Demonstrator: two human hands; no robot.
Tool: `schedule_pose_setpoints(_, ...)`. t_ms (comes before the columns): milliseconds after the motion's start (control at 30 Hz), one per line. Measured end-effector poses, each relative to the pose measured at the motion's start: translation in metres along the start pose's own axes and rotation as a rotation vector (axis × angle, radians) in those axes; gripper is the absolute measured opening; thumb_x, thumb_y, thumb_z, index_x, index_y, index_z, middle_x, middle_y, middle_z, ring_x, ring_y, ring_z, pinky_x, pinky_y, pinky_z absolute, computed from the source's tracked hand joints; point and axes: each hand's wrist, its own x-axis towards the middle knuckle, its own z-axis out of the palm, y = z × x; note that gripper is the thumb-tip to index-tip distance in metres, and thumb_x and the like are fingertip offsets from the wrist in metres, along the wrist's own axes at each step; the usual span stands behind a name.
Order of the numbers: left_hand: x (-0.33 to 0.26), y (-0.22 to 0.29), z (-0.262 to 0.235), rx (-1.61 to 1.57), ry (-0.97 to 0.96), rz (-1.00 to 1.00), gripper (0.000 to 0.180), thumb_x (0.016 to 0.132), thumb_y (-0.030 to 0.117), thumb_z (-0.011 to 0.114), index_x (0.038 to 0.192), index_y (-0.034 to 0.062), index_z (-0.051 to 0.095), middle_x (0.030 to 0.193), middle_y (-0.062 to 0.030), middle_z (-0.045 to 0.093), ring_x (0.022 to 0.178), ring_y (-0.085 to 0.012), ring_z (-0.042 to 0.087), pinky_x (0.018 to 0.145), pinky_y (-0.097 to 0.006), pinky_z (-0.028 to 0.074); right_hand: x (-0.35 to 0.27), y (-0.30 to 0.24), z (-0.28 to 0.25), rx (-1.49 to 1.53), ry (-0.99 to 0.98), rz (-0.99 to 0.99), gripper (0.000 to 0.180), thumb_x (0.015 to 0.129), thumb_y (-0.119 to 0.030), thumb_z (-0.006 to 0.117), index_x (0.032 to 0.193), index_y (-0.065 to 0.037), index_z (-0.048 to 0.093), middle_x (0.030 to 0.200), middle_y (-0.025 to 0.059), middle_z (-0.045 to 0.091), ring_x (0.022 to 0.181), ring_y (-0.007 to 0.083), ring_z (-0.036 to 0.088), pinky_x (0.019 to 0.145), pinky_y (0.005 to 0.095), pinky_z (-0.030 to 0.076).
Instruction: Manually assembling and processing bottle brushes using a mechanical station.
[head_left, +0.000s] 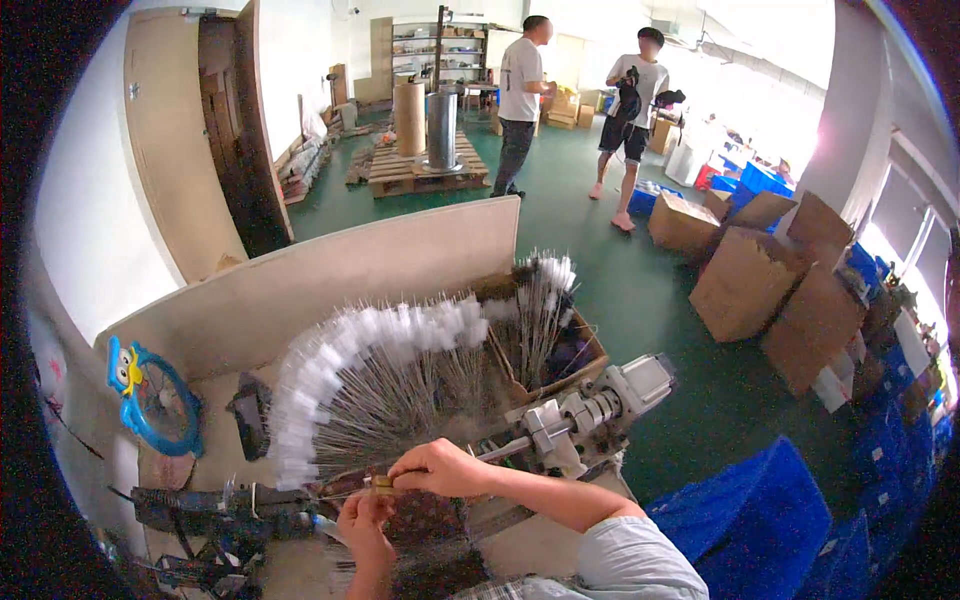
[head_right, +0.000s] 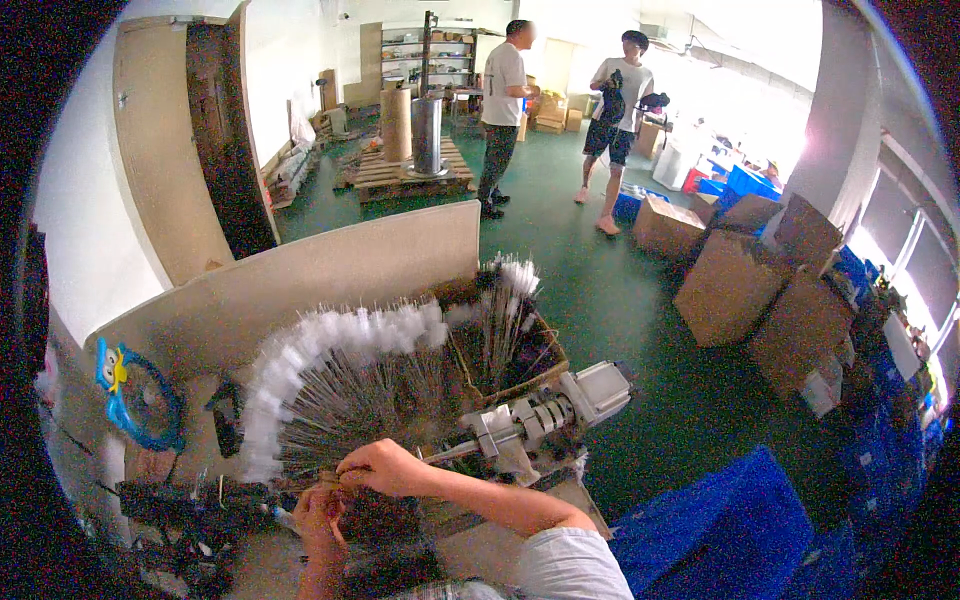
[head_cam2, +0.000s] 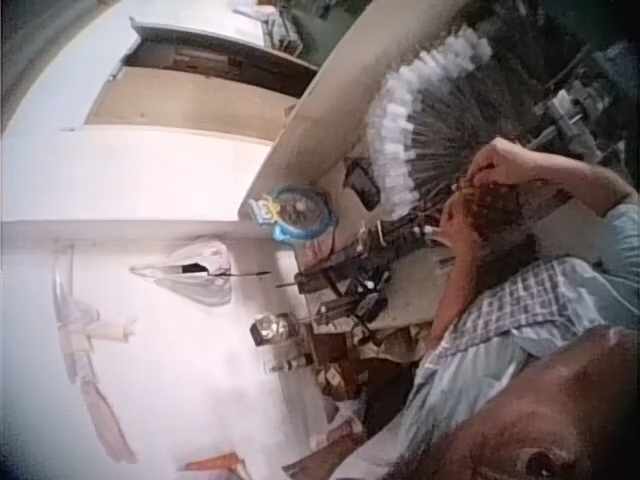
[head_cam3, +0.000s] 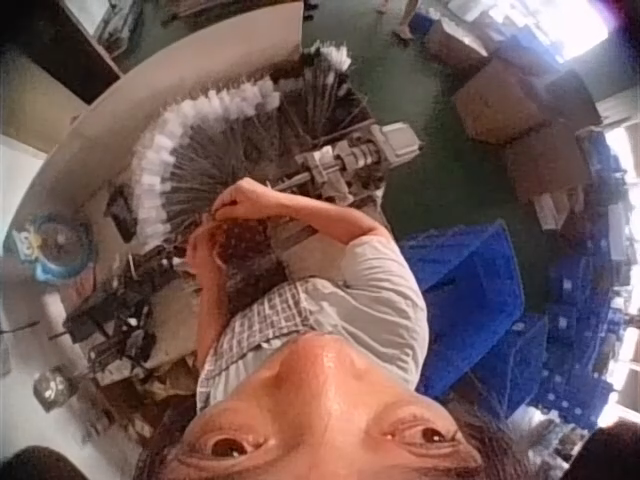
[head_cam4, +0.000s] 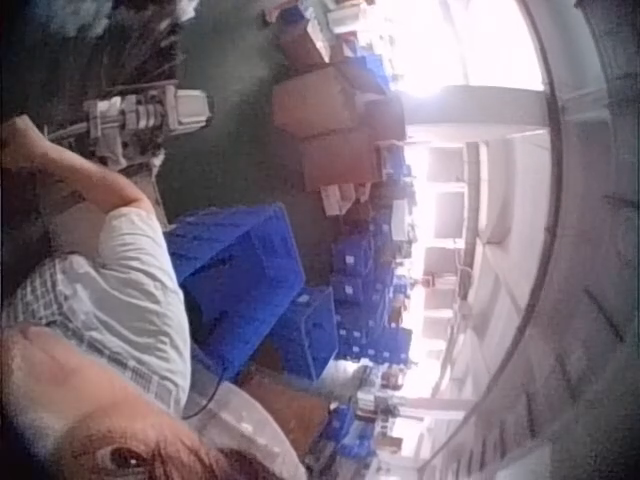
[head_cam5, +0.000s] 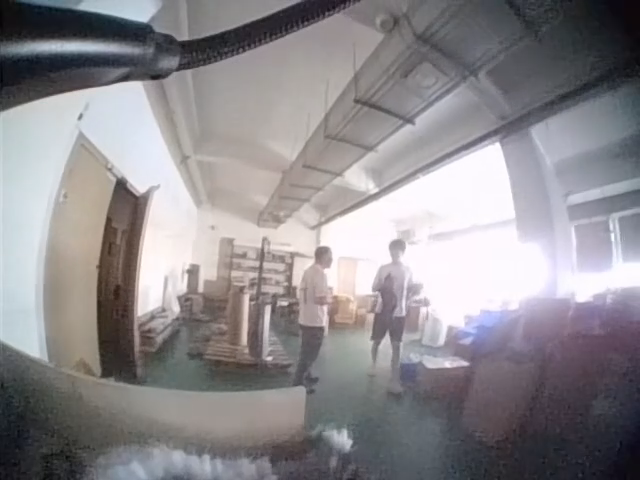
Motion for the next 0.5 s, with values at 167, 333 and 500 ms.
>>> schedule_pose_setpoints(167, -0.003, 0.014, -0.013, -0.103, 0.18, -0.06, 0.014, 0.087, 0.017, 0.058, 0.086, 0.0029, 0.058, 0.07, -0.0019, 0.056, 0.059, -0.0089, 0.049, 0.053, -0.022, 0.038, 0.008, -0.009, 0.015, -0.444, 0.167, -0.307, 0.017, 0.076, -0.018, 0.062, 0.09, -0.007, 0.064, 0.08, 0.0069, 0.06, 0.081, 0.0253, 0.058, 0.072, 0.0368, 0.047)
schedule_pose_setpoints(333, -0.002, 0.018, -0.033, -0.136, 0.175, -0.096, 0.016, 0.086, 0.02, 0.06, 0.089, 0.0043, 0.057, 0.07, -0.0011, 0.055, 0.06, -0.0088, 0.049, 0.052, -0.023, 0.037, 0.05, -0.015, 0.059, -0.533, 0.175, -0.318, 0.015, 0.077, -0.018, 0.055, 0.082, -0.007, 0.063, 0.082, 0.0098, 0.062, 0.086, 0.0295, 0.06, 0.075, 0.0409, 0.048)
schedule_pose_setpoints(500, 0.004, 0.021, -0.027, -0.347, 0.121, -0.222, 0.016, 0.085, 0.02, 0.061, 0.089, 0.0052, 0.059, 0.067, -0.0017, 0.056, 0.057, -0.0096, 0.051, 0.05, -0.023, 0.039, 0.069, -0.055, 0.056, -0.661, -0.288, 0.105, 0.019, 0.078, -0.023, 0.055, 0.084, -0.008, 0.066, 0.086, 0.0089, 0.065, 0.086, 0.0306, 0.061, 0.074, 0.0403, 0.05)
